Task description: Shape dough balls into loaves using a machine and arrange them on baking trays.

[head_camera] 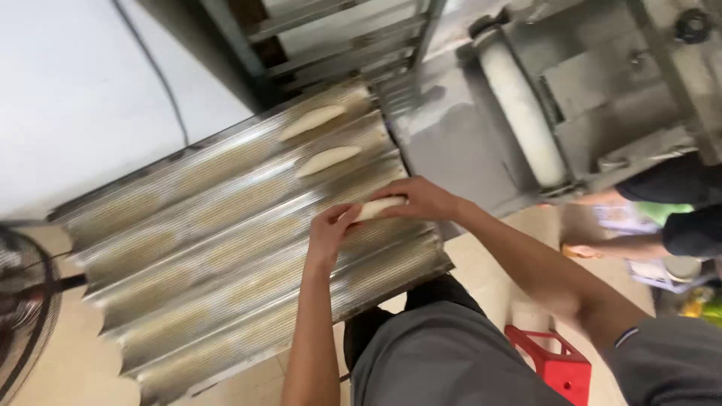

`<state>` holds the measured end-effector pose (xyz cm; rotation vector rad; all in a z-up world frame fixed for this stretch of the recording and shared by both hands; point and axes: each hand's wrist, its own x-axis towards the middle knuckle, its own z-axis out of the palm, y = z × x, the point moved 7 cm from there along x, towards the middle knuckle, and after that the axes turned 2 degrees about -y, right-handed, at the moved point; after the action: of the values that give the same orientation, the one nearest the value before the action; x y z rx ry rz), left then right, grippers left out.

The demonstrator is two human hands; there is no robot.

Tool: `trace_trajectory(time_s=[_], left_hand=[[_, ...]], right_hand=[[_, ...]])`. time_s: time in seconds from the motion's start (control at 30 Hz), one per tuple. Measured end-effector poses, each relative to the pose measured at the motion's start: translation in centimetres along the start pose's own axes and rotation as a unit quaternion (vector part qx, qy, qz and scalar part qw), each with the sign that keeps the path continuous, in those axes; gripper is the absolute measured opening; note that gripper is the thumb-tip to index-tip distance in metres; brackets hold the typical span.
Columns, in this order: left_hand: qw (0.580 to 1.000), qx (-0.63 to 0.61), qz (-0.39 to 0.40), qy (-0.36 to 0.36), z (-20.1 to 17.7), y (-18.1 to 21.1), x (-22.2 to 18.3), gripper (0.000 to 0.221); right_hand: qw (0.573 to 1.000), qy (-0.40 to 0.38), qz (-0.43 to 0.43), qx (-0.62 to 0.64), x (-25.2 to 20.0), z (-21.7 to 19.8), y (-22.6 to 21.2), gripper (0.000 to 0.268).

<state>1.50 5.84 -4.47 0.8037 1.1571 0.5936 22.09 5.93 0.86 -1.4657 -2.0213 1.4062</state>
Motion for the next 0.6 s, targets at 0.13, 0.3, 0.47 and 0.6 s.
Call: trace_trajectory(time_s=[0.13, 0.3, 0.47, 0.6], left_hand=[[0.998, -0.028, 0.036, 0.052, -3.0, -0.9, 3.8, 0.038], [0.953, 0.224, -0.011, 0.201, -2.5, 2.9, 1.1, 0.042], [0.860, 0.377, 0.193, 0.284, -2.3, 3.8, 0.3, 0.042], [0.916, 0.274, 0.177, 0.233, -3.1, 3.0, -0.5, 0.043]], right_hand=[[0.990, 0.038, -0.023, -0.131, 3.0, -1.2, 2.0, 0.039], [0.969, 0.085, -0.075, -0.220, 4.0, -1.4, 2.9, 0.036], [0.965, 0.130, -0.054, -0.220, 2.6, -1.7, 4.7, 0.036], [0.978, 0.146, -0.037, -0.143, 0.7, -2.9, 1.7, 0.040]])
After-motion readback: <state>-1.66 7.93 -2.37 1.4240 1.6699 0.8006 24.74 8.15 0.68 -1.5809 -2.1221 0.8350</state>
